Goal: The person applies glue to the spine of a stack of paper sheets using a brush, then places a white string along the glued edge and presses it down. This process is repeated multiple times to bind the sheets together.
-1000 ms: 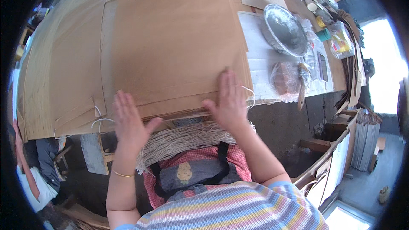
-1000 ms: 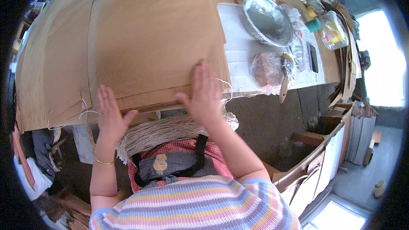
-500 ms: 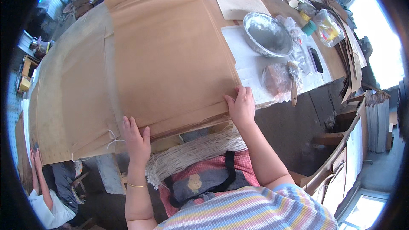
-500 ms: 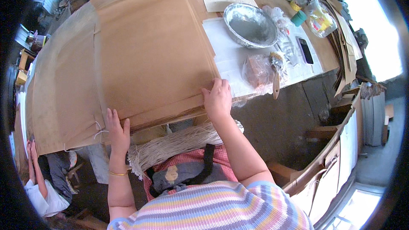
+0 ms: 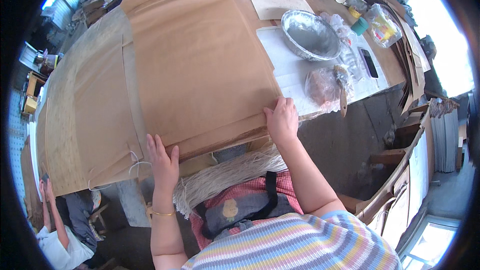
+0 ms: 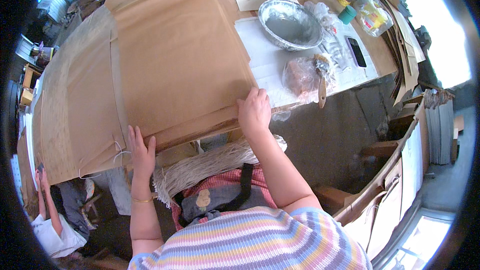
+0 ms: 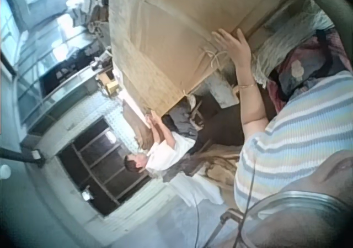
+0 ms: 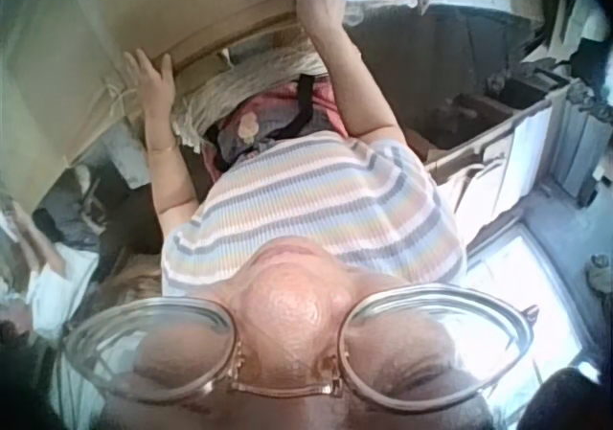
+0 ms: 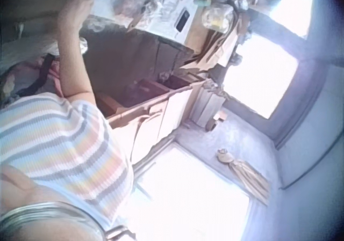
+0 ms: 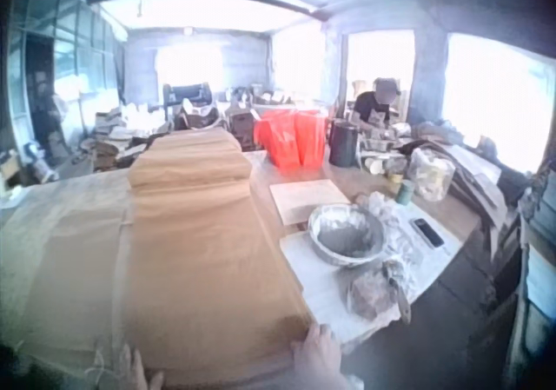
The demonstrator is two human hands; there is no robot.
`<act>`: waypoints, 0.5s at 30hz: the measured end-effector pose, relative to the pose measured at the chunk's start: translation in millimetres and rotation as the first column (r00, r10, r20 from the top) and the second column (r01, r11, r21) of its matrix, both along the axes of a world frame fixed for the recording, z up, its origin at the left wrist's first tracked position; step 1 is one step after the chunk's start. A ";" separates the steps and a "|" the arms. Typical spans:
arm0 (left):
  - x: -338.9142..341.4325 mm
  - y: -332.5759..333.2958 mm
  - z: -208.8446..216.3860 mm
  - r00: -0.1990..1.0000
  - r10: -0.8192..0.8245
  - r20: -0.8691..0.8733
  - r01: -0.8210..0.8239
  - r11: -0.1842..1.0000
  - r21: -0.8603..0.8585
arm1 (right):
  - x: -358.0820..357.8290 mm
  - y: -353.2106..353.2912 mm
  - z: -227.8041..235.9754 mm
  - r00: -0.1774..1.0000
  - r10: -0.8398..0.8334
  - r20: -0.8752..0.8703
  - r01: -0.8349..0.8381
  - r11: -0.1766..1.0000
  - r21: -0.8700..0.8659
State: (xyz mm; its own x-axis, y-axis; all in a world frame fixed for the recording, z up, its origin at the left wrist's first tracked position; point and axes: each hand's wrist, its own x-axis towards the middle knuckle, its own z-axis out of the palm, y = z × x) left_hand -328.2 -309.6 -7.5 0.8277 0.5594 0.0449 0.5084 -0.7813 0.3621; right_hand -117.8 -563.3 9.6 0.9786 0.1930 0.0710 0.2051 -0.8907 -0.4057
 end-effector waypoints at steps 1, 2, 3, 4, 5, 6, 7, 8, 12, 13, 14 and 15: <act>-0.3 0.7 -2.2 1.000 -0.007 0.009 0.007 1.000 0.010 | -1.1 -0.5 -0.9 1.000 -0.003 0.002 0.003 1.000 -0.007; -0.6 1.4 -3.4 1.000 -0.015 0.018 0.015 1.000 0.021 | -2.1 -1.3 -1.7 1.000 -0.006 0.004 0.006 1.000 -0.014; 0.3 1.5 -3.8 0.999 -0.022 0.028 0.021 1.000 0.014 | -2.1 -2.6 -2.0 1.000 -0.010 0.009 0.010 1.000 -0.023; 1.1 1.6 -3.6 0.999 -0.028 0.039 0.028 1.000 0.007 | -1.1 -3.4 -1.3 1.000 -0.006 0.002 0.006 1.000 -0.016; 1.3 1.4 -4.0 0.998 -0.035 0.050 0.035 0.999 0.000 | 0.4 -4.0 0.3 1.000 -0.002 -0.005 0.002 1.000 -0.008; 1.1 1.8 -4.0 0.999 -0.030 0.045 0.030 1.000 0.004 | 2.0 -3.9 2.2 1.000 0.003 -0.011 -0.003 1.000 0.002; 0.5 2.3 -4.2 0.999 -0.025 0.040 0.024 1.000 0.008 | 3.2 -4.0 3.4 1.000 0.002 -0.031 -0.003 1.000 -0.019; -0.6 2.5 -4.4 0.999 -0.018 0.036 0.018 1.000 0.012 | 4.2 -4.1 4.3 0.999 0.002 -0.051 -0.004 0.999 -0.039; 1.1 1.8 -2.1 1.000 -0.011 0.021 0.010 1.000 0.004 | 1.1 -2.6 5.0 0.998 -0.011 -0.067 0.009 1.000 -0.030; 1.7 0.3 -1.4 1.000 -0.006 0.022 0.006 1.000 -0.004 | -0.4 -3.1 3.5 0.999 -0.013 -0.036 0.012 1.000 -0.024; 2.2 0.1 -0.8 1.000 -0.002 0.023 0.002 1.000 -0.012 | -1.6 -3.8 1.8 1.000 -0.017 -0.004 0.017 1.000 -0.018; 1.4 0.3 -3.4 0.999 -0.011 0.049 0.011 1.000 -0.014 | -4.0 -6.3 -0.6 1.000 -0.024 0.020 0.024 1.000 -0.019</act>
